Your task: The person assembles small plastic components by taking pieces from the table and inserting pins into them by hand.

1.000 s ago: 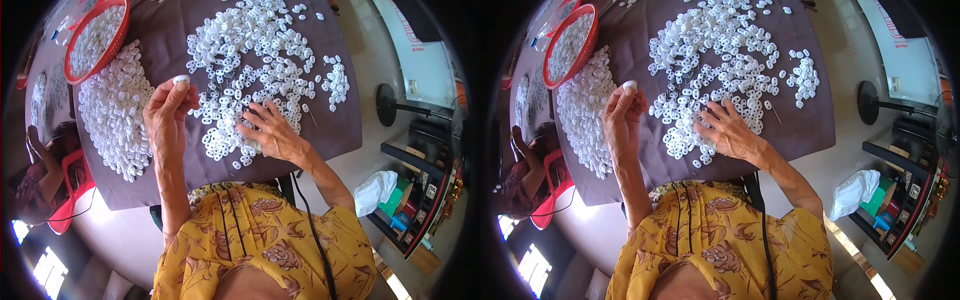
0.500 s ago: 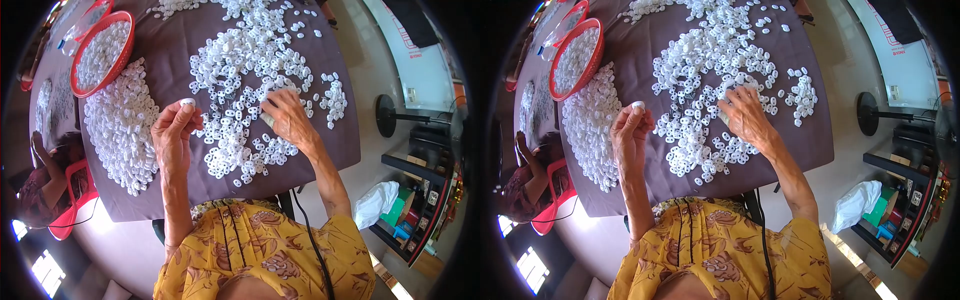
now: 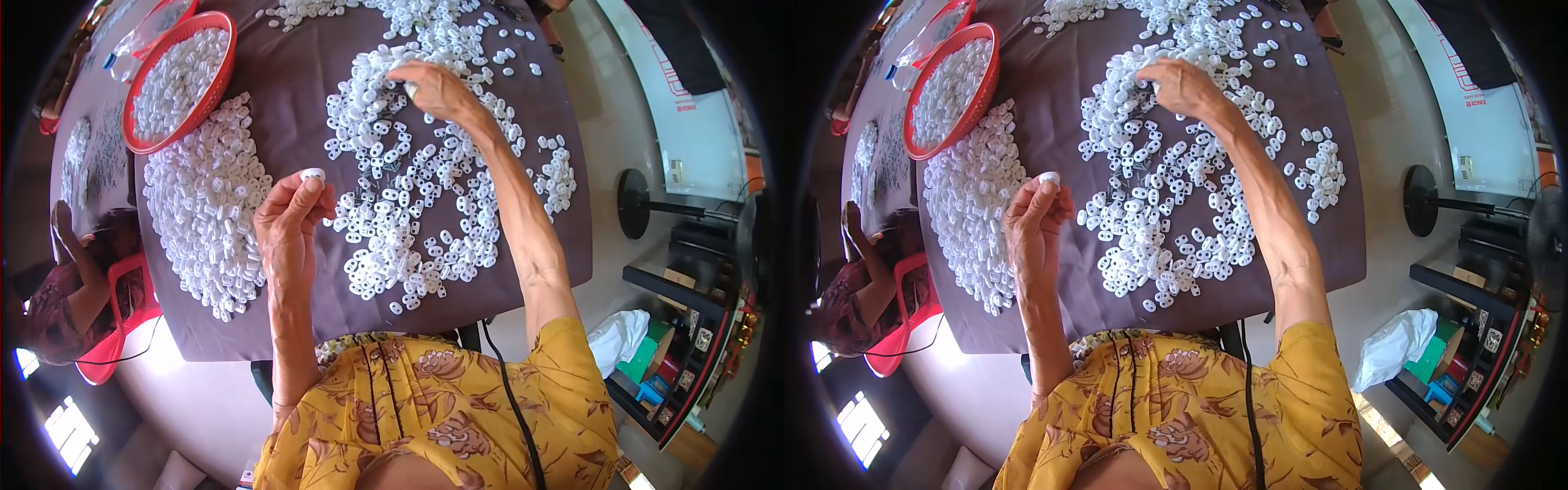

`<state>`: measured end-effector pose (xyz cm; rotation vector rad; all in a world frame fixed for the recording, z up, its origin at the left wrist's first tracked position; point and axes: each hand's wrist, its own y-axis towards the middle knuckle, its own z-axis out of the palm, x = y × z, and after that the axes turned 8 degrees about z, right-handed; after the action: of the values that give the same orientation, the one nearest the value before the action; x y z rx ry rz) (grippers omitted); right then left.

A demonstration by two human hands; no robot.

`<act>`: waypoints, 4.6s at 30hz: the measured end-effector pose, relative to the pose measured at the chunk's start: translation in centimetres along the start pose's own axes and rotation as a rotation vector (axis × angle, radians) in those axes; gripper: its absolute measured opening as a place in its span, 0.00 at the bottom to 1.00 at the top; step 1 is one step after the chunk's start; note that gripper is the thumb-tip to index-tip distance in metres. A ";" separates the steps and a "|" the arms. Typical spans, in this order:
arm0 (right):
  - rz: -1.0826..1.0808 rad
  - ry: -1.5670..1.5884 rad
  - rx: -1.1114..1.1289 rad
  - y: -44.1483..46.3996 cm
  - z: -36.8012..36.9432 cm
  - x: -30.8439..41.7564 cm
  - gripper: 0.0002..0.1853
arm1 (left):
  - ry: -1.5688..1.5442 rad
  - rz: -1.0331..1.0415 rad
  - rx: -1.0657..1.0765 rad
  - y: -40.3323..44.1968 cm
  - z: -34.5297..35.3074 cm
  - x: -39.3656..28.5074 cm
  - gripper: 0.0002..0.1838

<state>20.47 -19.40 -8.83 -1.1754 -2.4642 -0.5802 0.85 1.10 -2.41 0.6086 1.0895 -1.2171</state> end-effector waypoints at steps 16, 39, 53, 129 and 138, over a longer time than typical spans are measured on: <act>-0.056 -0.301 0.032 -2.5 2.9 4.9 0.19 | -0.052 -0.011 0.014 0.1 0.1 0.4 0.06; 0.237 -0.267 0.225 -14.8 -3.9 7.8 0.09 | -0.044 -0.007 -0.003 -0.2 0.0 0.2 0.06; 0.690 -0.296 0.052 -17.9 -5.7 6.8 0.29 | -0.042 -0.009 0.003 0.4 -0.5 0.4 0.07; 0.213 -0.082 -0.232 -4.0 1.9 5.0 0.12 | -0.019 0.038 -0.057 0.3 -1.3 -0.5 0.07; 0.006 -0.171 -0.126 -2.1 5.8 8.3 0.10 | -0.007 0.038 -0.037 0.5 -1.7 0.0 0.07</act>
<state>13.09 -12.30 -10.32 -1.3315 -2.5976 -0.6677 0.71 2.73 -3.18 0.5942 1.0875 -1.1631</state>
